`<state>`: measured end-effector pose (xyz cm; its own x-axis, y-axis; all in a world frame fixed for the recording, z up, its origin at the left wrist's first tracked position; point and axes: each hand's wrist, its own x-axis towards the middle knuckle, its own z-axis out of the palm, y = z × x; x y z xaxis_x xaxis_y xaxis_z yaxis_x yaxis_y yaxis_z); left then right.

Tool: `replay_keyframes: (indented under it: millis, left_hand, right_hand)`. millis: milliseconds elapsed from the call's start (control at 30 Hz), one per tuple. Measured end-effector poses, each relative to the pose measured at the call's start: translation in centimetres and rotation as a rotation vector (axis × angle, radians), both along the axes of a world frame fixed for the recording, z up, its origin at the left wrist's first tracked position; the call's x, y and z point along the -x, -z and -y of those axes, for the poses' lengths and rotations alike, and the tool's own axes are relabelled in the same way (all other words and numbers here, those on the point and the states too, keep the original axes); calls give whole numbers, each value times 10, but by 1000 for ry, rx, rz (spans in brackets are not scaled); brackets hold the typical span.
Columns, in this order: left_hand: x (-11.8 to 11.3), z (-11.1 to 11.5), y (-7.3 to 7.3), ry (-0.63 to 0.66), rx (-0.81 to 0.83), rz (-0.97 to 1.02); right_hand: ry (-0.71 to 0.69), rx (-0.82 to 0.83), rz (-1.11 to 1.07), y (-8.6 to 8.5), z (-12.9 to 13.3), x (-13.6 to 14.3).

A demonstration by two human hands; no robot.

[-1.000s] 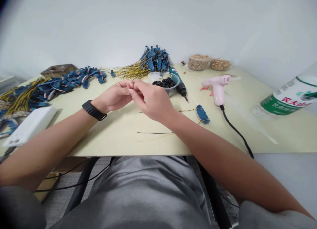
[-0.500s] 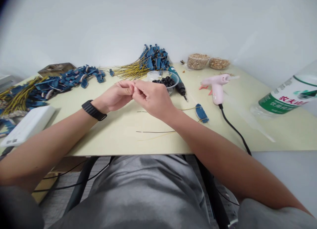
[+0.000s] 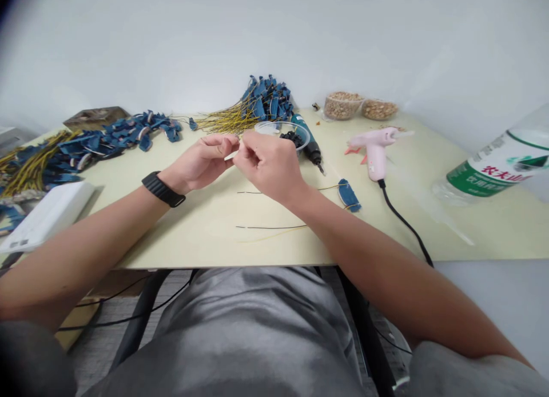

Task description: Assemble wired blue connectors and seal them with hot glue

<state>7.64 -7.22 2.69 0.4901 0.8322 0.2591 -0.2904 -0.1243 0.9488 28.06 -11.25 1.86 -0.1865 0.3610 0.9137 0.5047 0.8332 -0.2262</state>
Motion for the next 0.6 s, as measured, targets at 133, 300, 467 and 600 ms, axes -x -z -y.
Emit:
replay_keyframes:
  millis: [133,300,467,600]
  left_hand:
    - [4,0,-3,-39,51,16]
    - [2,3,-5,7,109,16]
    - [1,2,-2,78,105,21]
    - [1,-3,5,80,66,24]
  right_hand:
    - [17,53,-125,-4,0,-2]
    - [-43,158,-213,-5,-8,-4]
    - [-91,465,-182,3,-14,-3]
    - [-96,468,-139,4,-8,0]
